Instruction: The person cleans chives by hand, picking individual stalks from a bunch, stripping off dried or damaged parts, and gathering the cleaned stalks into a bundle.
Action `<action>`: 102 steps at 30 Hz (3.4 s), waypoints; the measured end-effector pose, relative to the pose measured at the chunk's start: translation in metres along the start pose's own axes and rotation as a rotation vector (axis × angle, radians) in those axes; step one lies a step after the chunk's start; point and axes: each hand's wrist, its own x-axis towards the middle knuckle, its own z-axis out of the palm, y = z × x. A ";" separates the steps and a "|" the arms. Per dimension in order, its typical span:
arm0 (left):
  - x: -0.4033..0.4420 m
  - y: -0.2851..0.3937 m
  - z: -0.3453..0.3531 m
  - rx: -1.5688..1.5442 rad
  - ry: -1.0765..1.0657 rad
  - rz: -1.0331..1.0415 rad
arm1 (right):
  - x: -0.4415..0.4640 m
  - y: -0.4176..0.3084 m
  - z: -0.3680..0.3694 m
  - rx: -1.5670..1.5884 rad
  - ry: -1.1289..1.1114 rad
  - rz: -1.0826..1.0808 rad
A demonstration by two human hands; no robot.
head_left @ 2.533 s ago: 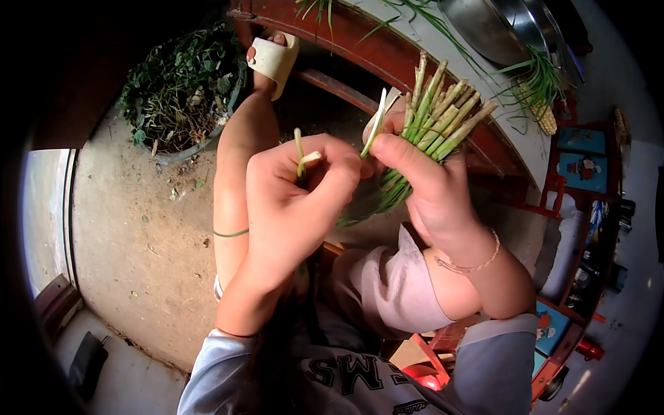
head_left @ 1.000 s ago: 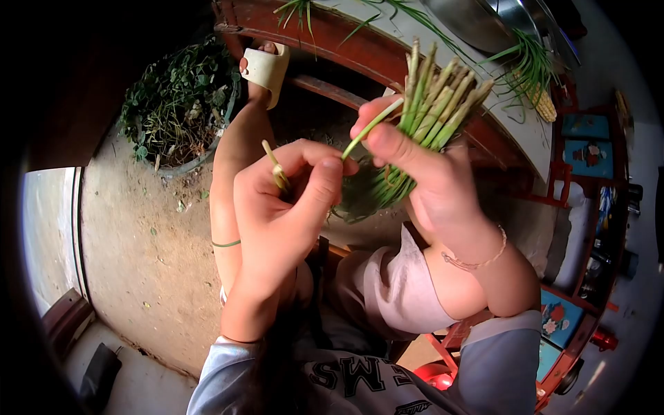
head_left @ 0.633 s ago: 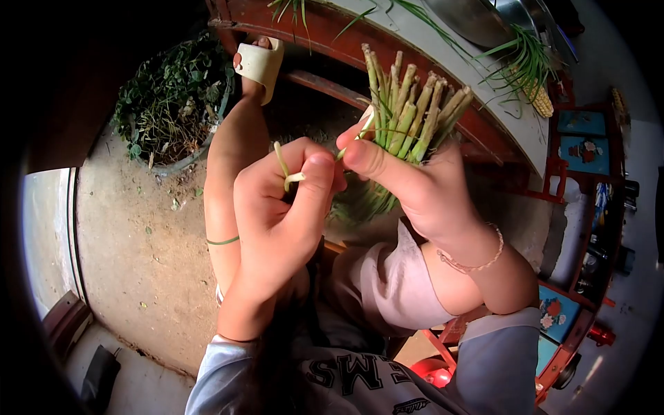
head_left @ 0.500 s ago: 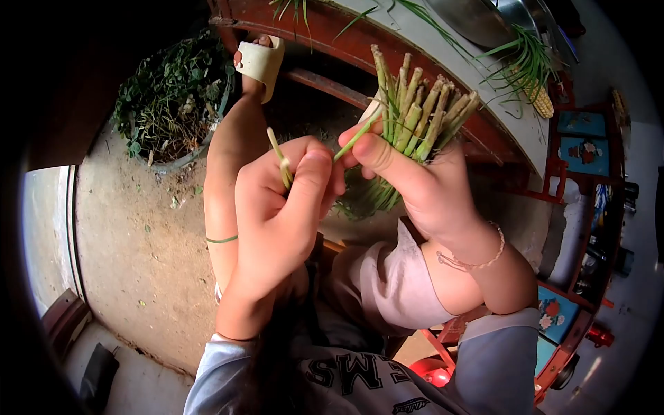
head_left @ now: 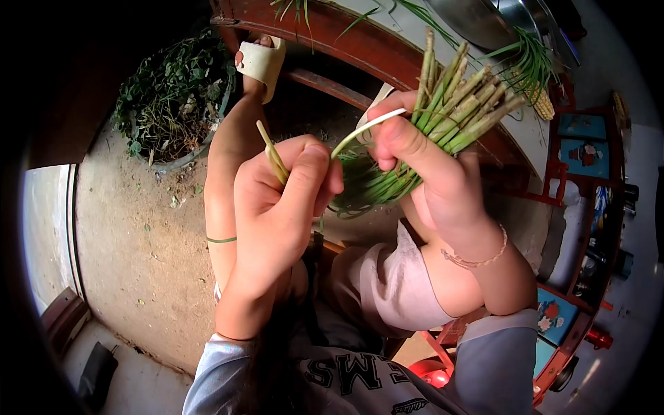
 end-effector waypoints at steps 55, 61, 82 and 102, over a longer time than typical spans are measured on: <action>-0.022 0.030 -0.137 -1.028 0.119 0.236 | 0.000 0.027 -0.004 -0.358 -0.064 0.250; -0.024 0.024 -0.140 -1.049 0.117 0.213 | -0.017 0.067 0.037 -0.405 -0.257 -0.089; -0.041 0.020 -0.126 -0.319 0.297 0.233 | -0.014 0.013 0.043 -0.270 -0.144 0.065; -0.053 0.028 -0.082 0.033 0.262 0.076 | -0.012 -0.005 0.025 -0.247 -0.129 -0.001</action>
